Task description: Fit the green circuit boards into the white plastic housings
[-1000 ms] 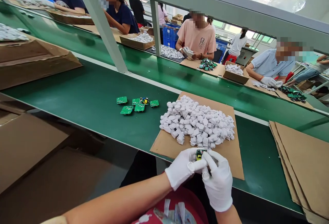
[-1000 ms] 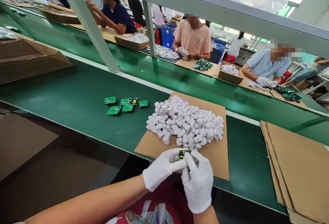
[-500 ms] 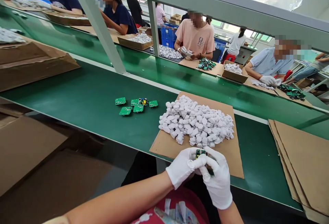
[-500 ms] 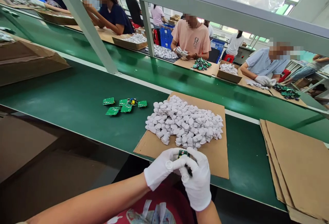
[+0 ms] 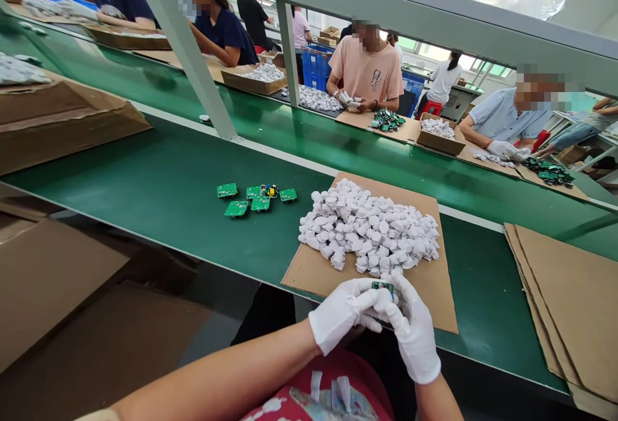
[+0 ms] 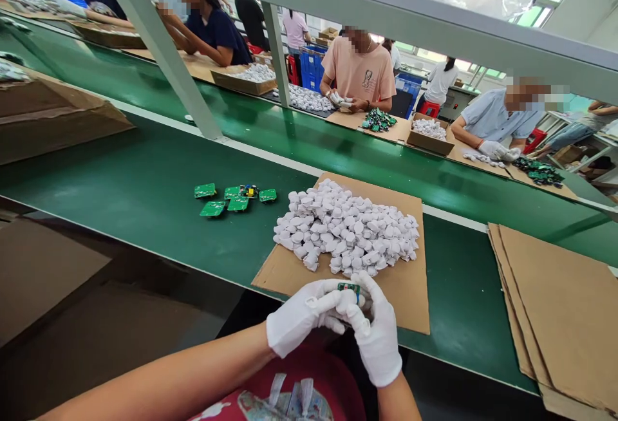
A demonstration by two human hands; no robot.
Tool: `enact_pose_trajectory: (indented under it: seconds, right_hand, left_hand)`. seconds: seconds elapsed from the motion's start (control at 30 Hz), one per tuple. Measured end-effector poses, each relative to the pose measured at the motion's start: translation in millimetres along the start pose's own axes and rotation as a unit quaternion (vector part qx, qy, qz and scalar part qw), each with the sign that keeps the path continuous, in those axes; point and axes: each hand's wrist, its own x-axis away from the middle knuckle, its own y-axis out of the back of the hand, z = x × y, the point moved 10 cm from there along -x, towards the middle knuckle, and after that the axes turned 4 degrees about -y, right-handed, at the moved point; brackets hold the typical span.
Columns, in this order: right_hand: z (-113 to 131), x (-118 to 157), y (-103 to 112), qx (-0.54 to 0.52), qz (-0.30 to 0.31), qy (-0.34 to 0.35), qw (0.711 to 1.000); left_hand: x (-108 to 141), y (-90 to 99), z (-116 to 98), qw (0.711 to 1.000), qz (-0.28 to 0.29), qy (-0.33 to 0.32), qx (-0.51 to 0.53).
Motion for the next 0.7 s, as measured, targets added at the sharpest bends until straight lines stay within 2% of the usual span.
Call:
enact_pose_trajectory:
  seconds: [0.1, 0.2, 0.3, 0.4, 0.5, 0.57, 0.63, 0.7]
  right_hand:
    - [28.7, 3.9, 5.3, 0.1, -0.018, 0.114, 0.988]
    - [52.2, 11.8, 5.6, 0.21, -0.062, 0.221, 0.95]
    - [60.1, 16.4, -2.1, 0.246, -0.064, 0.28, 0.926]
    - [65.1, 22.2, -3.4, 0.253, -0.09, 0.329, 0.905]
    - [61.9, 23.2, -2.8, 0.28, -0.108, 0.326, 0.896]
    - [52.3, 19.6, -6.7, 0.266, -0.063, 0.29, 0.917]
    - [40.8, 16.7, -9.1, 0.206, -0.017, 0.243, 0.948]
    - [29.5, 14.2, -6.8, 0.135, -0.012, 0.191, 0.972]
  left_hand:
    - [1.3, -2.5, -6.0, 1.0, 0.015, -0.014, -0.004]
    - [2.0, -0.7, -4.9, 1.0, 0.005, -0.013, 0.016]
    - [2.5, 3.0, 2.2, 1.0, -0.016, 0.007, 0.017]
    - [1.4, 1.3, 8.7, 1.0, -0.003, 0.015, -0.005]
    - [-1.6, 1.0, 12.5, 1.0, 0.016, 0.006, -0.02]
    - [-3.0, 6.3, 12.9, 1.0, 0.0, -0.001, -0.018]
    - [-3.3, 12.1, 11.5, 0.999, -0.024, -0.006, -0.024]
    - [-3.1, 15.7, 10.0, 0.998, -0.046, -0.009, -0.04]
